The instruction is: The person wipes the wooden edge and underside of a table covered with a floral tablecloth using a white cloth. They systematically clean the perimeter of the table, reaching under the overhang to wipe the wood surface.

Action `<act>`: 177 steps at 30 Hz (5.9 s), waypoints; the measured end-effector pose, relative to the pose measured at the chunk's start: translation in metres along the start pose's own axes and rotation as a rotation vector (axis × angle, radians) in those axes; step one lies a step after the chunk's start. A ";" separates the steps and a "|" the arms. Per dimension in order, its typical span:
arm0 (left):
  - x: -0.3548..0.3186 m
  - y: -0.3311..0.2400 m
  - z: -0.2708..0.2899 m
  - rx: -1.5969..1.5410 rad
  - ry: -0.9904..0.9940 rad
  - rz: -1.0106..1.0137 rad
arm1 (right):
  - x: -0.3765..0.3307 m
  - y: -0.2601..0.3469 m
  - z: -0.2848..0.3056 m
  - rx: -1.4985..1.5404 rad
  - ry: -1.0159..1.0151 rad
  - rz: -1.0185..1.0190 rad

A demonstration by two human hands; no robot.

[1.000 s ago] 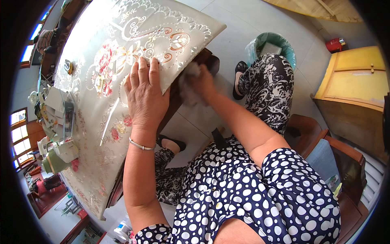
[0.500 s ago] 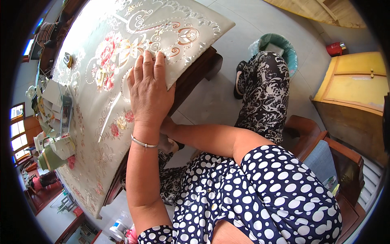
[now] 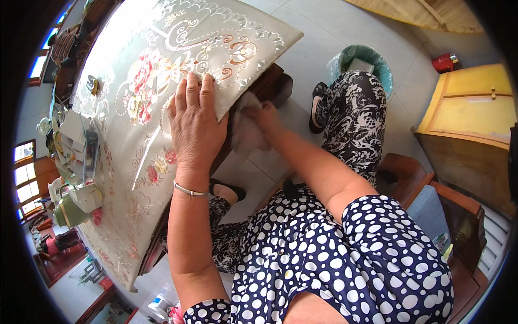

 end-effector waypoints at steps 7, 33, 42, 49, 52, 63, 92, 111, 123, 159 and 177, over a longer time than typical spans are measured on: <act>0.002 0.002 0.000 0.029 0.018 -0.004 | 0.097 0.002 0.067 0.388 -0.205 0.163; 0.000 -0.007 0.007 0.007 0.022 -0.004 | -0.108 -0.087 -0.147 -0.184 0.511 0.229; 0.000 -0.005 0.005 0.020 0.001 0.013 | -0.092 -0.081 -0.140 -0.434 0.742 0.214; 0.000 0.001 -0.001 0.017 0.002 0.010 | -0.017 -0.036 -0.030 -0.228 0.225 -0.022; 0.002 0.000 -0.003 0.012 -0.005 0.002 | 0.027 -0.033 0.007 0.168 0.082 -0.057; 0.001 0.009 -0.009 0.041 0.032 0.000 | 0.107 -0.029 0.130 0.420 -0.696 0.036; 0.007 -0.009 -0.005 0.090 0.060 -0.025 | 0.040 -0.185 -0.007 -0.349 0.213 -0.179; 0.003 0.012 -0.018 0.091 0.106 0.000 | 0.043 -0.142 -0.009 0.778 0.197 -0.487; 0.003 0.012 -0.017 0.060 0.190 -0.023 | 0.124 -0.216 -0.019 0.584 0.173 -0.124; 0.007 0.020 -0.030 0.108 0.151 -0.005 | 0.145 -0.109 0.093 -0.058 -0.630 0.215; 0.005 0.027 -0.033 0.086 0.147 -0.015 | 0.188 0.042 0.042 -0.471 0.189 0.423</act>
Point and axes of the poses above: each hand's wrist, its own x-axis towards the middle knuckle, its own z-axis out of the back of the hand, y = z × x, the point moved 9 cm from there along x, towards the middle knuckle, and after that the axes turned 14 degrees about z, right-handed, at the moved point
